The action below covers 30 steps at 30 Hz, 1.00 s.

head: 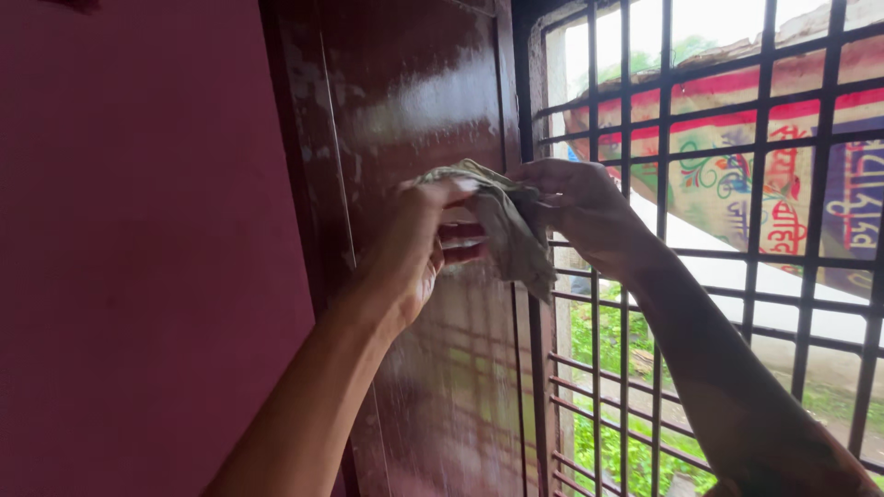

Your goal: The person wipes a wooden window panel with a cloth, then dips the cloth into a bucket of water and wrings it out before continuing to wipe the panel.

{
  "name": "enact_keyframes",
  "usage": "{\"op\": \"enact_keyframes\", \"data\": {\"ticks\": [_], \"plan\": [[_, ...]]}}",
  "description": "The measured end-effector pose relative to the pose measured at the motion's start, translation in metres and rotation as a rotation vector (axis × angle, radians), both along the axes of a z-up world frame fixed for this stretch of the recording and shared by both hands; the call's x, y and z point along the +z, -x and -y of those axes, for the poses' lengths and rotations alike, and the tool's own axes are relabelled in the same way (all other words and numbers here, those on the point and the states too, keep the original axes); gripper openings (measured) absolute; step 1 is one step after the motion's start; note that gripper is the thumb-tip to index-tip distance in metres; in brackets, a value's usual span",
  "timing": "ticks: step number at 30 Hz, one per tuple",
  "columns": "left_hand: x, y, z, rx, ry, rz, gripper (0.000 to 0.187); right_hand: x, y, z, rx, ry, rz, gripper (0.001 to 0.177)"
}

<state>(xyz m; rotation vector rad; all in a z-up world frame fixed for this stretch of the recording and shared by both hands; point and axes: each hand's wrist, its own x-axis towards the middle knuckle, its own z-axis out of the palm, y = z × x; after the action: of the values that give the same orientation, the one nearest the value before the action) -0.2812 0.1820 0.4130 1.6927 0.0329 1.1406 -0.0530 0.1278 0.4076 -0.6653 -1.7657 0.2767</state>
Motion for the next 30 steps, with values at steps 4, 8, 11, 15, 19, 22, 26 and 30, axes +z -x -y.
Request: {"op": "enact_keyframes", "data": {"ticks": [4, 8, 11, 15, 19, 22, 26, 30], "plan": [[0.025, 0.003, 0.029, 0.326, 0.039, -0.124, 0.019, 0.003, 0.007, 0.006, 0.159, 0.016, -0.235, 0.038], [0.042, 0.021, 0.051, 0.324, 0.172, -0.031, 0.060, 0.006, -0.006, 0.002, 0.320, 0.047, -0.393, 0.027], [0.046, 0.022, 0.053, 0.297, 0.084, -0.048, 0.065, 0.002, -0.013, -0.003, 0.495, 0.077, -0.402, 0.015], [0.046, 0.012, 0.055, 0.313, 0.192, -0.067, 0.049, 0.008, 0.008, 0.003, 0.325, 0.141, -0.549, 0.025], [0.045, 0.017, 0.062, 0.286, 0.122, -0.133, 0.068, 0.014, 0.031, 0.021, 0.268, 0.086, -0.375, 0.044], [0.045, 0.023, 0.057, 0.181, 0.008, -0.133, 0.065, 0.018, 0.028, 0.027, 0.254, 0.074, -0.362, 0.050], [0.054, 0.035, 0.045, 0.046, -0.080, -0.128, 0.072, 0.011, 0.013, 0.012, 0.165, -0.102, -0.374, 0.044], [0.057, 0.032, 0.042, 0.367, -0.391, -0.224, 0.078, 0.014, 0.022, -0.008, 0.126, -0.292, -0.414, 0.047]]}}
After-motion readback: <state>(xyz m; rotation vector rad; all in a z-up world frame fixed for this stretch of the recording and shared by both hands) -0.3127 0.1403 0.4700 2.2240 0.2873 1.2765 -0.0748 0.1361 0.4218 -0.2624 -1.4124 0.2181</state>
